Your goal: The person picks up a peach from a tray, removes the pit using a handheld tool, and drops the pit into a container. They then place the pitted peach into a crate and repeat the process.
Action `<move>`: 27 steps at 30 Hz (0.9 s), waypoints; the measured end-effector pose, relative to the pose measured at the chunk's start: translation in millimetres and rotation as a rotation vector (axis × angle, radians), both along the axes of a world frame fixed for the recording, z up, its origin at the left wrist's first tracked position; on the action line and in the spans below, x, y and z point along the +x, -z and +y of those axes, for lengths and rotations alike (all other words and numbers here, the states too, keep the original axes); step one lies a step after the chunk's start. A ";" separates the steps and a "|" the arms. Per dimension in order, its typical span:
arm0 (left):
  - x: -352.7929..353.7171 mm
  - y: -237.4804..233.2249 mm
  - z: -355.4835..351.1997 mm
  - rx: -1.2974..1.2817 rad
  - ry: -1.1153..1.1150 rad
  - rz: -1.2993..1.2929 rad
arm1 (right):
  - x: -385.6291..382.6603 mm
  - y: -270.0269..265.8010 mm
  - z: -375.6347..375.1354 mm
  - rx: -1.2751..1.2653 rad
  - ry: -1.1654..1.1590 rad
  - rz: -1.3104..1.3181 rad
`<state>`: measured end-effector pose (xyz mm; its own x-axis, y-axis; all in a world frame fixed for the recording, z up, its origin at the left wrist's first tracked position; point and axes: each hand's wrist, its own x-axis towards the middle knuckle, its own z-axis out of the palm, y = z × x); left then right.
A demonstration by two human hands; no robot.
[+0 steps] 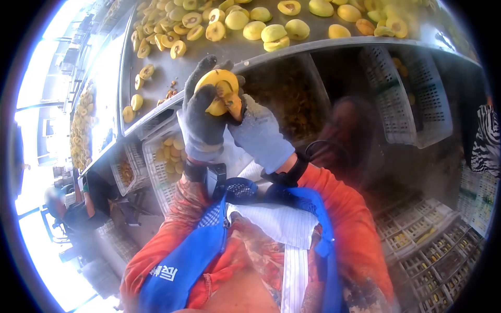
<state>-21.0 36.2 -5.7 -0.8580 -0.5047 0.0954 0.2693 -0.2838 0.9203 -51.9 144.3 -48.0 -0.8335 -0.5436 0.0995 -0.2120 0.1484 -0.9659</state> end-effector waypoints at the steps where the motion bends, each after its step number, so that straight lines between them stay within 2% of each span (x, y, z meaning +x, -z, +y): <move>1: -0.5 -1.3 1.0 0.001 0.001 0.034 | 2.3 2.0 -3.4 -0.019 0.041 0.075; 2: -0.7 -2.2 2.4 0.002 0.001 0.068 | 3.9 3.2 -5.0 -0.039 0.081 0.150; 9: 2.1 -8.2 3.7 0.106 0.052 0.170 | 5.0 -1.7 -7.0 -0.078 0.042 0.025; 11: 0.1 -12.0 1.5 0.000 0.053 0.177 | 4.1 -9.1 -4.9 -0.099 0.003 -0.008; 14: 3.1 -10.2 -6.9 -0.051 0.106 0.130 | -2.7 -42.2 6.7 -0.007 -0.261 -0.492; 17: 1.4 -1.9 -16.8 -0.043 0.173 0.043 | -6.5 12.8 -1.7 -0.005 -0.128 0.210; 18: 1.7 -0.6 -18.7 -0.040 0.188 0.012 | -7.8 19.0 0.4 -0.012 -0.147 0.169; 20: -3.9 -1.5 -10.7 -0.052 0.082 -0.057 | -15.1 14.0 0.1 -0.033 -0.196 0.102; 21: -9.1 -2.4 -4.8 -0.061 0.016 -0.083 | -17.4 5.3 3.2 -0.018 -0.191 -0.210; 22: -10.7 8.1 -0.1 -0.381 -0.131 -0.096 | -16.2 -14.3 7.3 0.000 -0.208 -0.512; 23: -6.5 13.3 4.7 -0.457 -0.147 -0.164 | -11.4 -26.7 7.5 0.029 -0.252 -0.812; 24: -5.5 16.0 4.3 -0.747 -0.204 -0.226 | -3.0 -13.3 10.3 -0.053 -0.255 -0.927; 25: -4.1 17.1 1.5 -0.890 -0.277 -0.224 | 0.9 5.8 12.6 -0.123 -0.299 -1.048; 26: -5.9 21.0 -3.8 -0.799 -0.273 -0.153 | -0.5 6.0 18.1 -0.183 -0.414 -1.135; 27: -5.0 20.8 -9.6 -0.632 -0.188 -0.228 | -1.6 7.1 16.8 -0.188 -0.416 -1.138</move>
